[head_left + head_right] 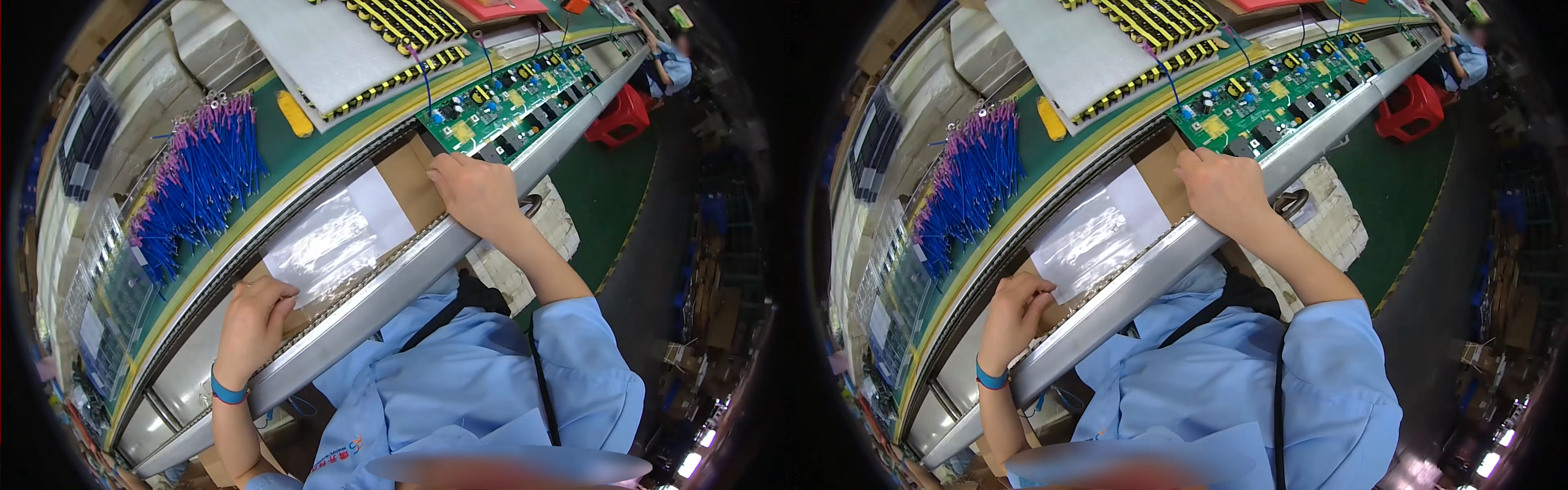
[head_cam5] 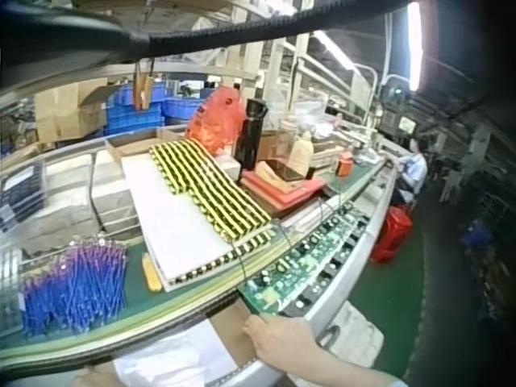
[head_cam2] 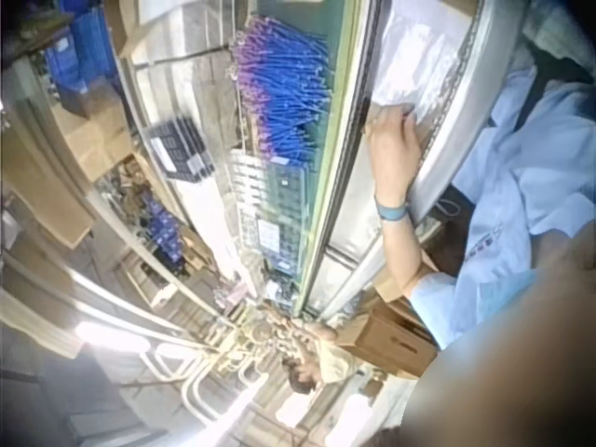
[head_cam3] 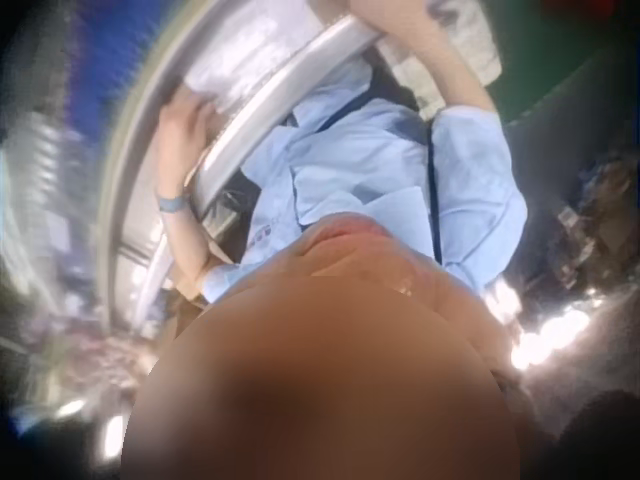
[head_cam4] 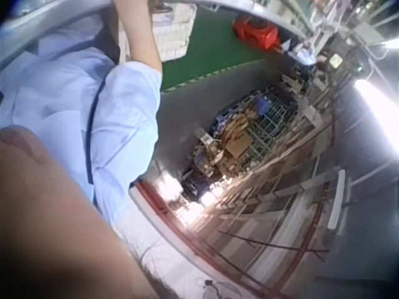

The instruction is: Assemble electronic components onto a printed circuit board and package finished units.

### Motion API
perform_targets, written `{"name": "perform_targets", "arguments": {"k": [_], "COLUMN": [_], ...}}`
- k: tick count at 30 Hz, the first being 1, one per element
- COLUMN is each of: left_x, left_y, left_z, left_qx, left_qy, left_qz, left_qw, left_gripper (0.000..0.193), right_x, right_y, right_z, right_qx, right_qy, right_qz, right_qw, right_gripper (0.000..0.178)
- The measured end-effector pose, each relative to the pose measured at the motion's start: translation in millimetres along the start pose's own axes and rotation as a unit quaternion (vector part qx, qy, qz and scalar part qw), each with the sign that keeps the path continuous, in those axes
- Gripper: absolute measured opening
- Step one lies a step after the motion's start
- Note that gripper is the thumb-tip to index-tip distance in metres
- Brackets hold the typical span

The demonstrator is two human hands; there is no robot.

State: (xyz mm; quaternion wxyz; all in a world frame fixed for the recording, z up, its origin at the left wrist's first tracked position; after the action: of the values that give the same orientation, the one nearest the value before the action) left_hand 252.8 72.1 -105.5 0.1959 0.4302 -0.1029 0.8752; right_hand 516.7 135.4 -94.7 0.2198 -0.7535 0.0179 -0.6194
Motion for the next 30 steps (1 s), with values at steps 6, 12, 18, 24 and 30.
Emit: {"name": "perform_targets", "arguments": {"k": [6, 12, 18, 24, 30], "left_x": [0, -1, -3, -3, -6], "left_y": [-1, -4, -5, -4, -7], "left_z": [-7, -8, -8, -9, -14], "left_qx": [0.035, 0.036, 0.042, 0.043, 0.053], "left_qy": [0.02, 0.029, 0.03, 0.04, 0.049], "left_qz": [0.006, 0.01, -0.004, -0.003, -0.013], "left_qw": [0.999, 0.999, 0.999, 0.998, 0.997], "left_gripper": [0.008, 0.008, 0.008, 0.009, 0.01], "right_x": [3, 4, 2, 6, 0], "right_y": [-3, -6, -8, -10, -15], "right_z": [7, 27, 43, 40, 69], "right_qx": [-0.022, -0.044, -0.068, -0.053, -0.101], "right_qy": [-0.019, -0.003, 0.016, -0.003, 0.039], "right_qz": [-0.012, -0.015, -0.015, 0.017, -0.013], "right_qw": [1.0, 0.999, 0.997, 0.998, 0.994], "right_gripper": [0.009, 0.012, 0.012, 0.014, 0.013]}}
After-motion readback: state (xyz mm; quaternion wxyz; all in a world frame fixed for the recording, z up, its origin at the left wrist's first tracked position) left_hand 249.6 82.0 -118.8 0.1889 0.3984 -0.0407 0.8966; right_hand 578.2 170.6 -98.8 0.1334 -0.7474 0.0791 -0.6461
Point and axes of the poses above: each hand's wrist, its own y-axis away from the middle knuckle, its own x-axis out of the back of the hand, z = x × y, the point moved 9 cm from there along -y, towards the middle knuckle, and after that the axes turned 6 degrees about z, right-handed, at the moved point
